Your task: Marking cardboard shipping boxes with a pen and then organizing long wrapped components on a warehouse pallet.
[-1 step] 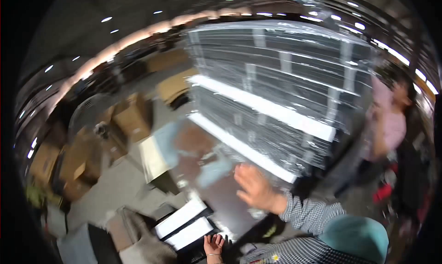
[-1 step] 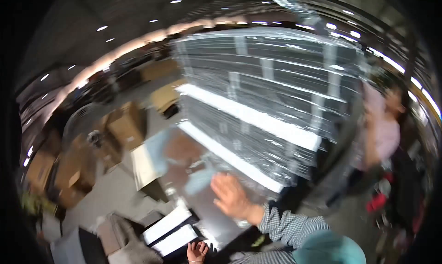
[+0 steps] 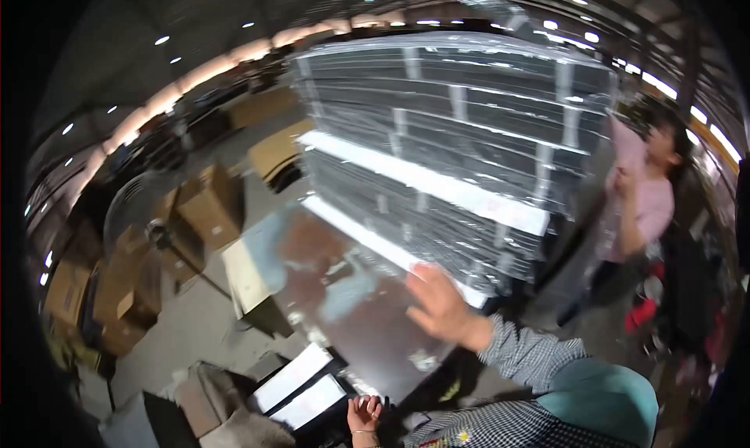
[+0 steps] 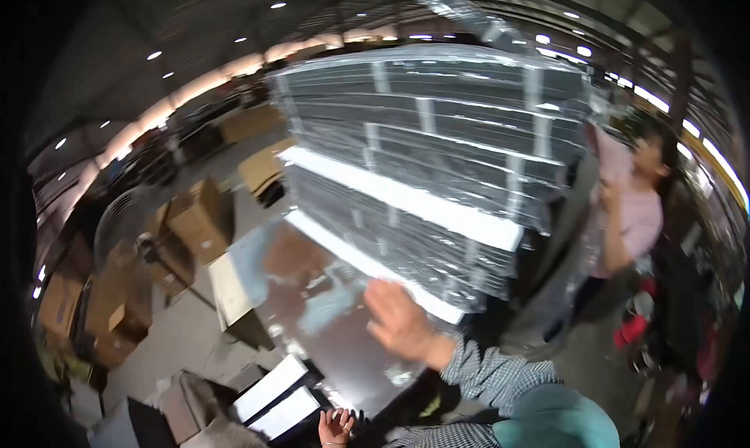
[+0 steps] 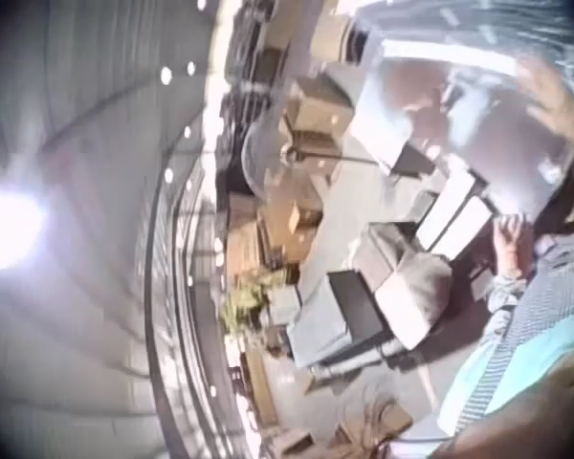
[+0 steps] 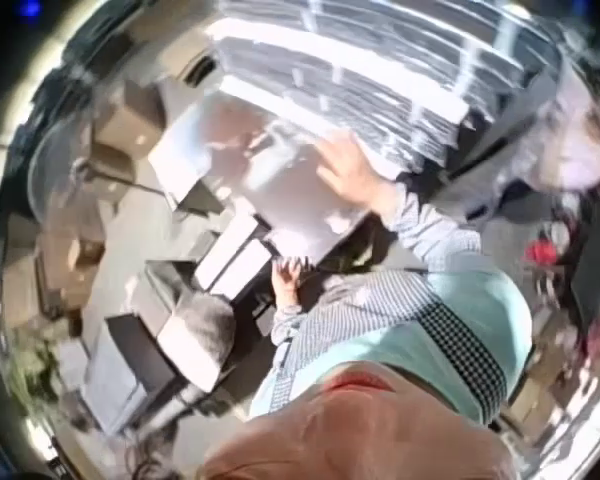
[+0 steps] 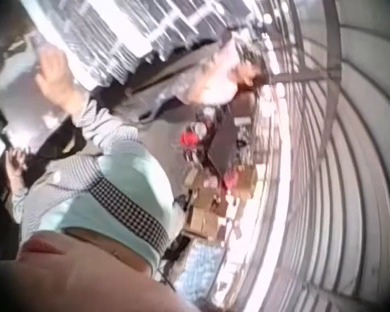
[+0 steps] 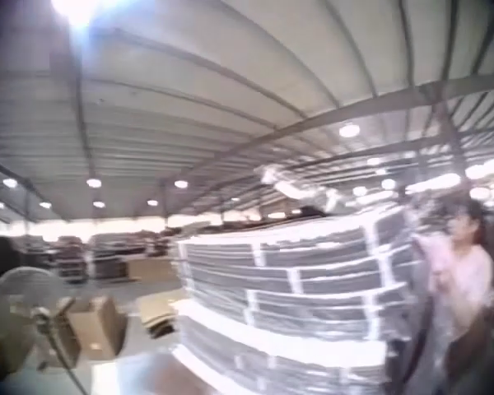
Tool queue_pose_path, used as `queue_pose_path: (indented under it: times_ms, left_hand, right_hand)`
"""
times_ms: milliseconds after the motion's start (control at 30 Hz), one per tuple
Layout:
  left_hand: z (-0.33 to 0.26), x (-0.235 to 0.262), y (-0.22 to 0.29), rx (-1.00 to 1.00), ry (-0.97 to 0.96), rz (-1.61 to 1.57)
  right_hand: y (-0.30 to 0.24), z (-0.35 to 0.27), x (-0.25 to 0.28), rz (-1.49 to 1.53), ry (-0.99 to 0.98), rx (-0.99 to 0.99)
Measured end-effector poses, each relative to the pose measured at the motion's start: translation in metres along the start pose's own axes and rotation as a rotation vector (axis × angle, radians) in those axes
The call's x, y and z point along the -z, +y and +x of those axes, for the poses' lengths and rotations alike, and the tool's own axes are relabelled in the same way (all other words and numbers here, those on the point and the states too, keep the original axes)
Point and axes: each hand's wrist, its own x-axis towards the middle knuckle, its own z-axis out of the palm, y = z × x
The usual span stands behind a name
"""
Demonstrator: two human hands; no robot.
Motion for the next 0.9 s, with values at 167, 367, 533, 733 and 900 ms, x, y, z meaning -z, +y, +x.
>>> queue_pose_path:
  times_ms: [167, 367, 533, 733, 900]
  left_hand:
    - [0.001, -0.204, -0.089, 0.244, -0.146, 0.376]
    - [-0.031, -0.396, -0.138, 0.140, -0.470, 0.537]
    - [-0.067, -0.485, -0.134, 0.153, -0.485, 0.309]
    - [-0.074, -0.440, -0.114, 0.140, -0.504, 0.149]
    - [-0.078, -0.311, -0.134, 0.221, -0.468, -0.052]
  right_hand:
    - [0.173, -0.061, 0.190, -0.457, 0.095, -0.424]
    - [0.217, -0.099, 0.229, -0.297, -0.171, -0.375]
    - [0.140, -0.114, 0.207, -0.073, -0.331, -0.284]
    - [0.262, -0.130, 0.185, -0.142, -0.240, -0.346]
    - [0.268, -0.132, 0.156, -0.393, -0.418, -0.517]
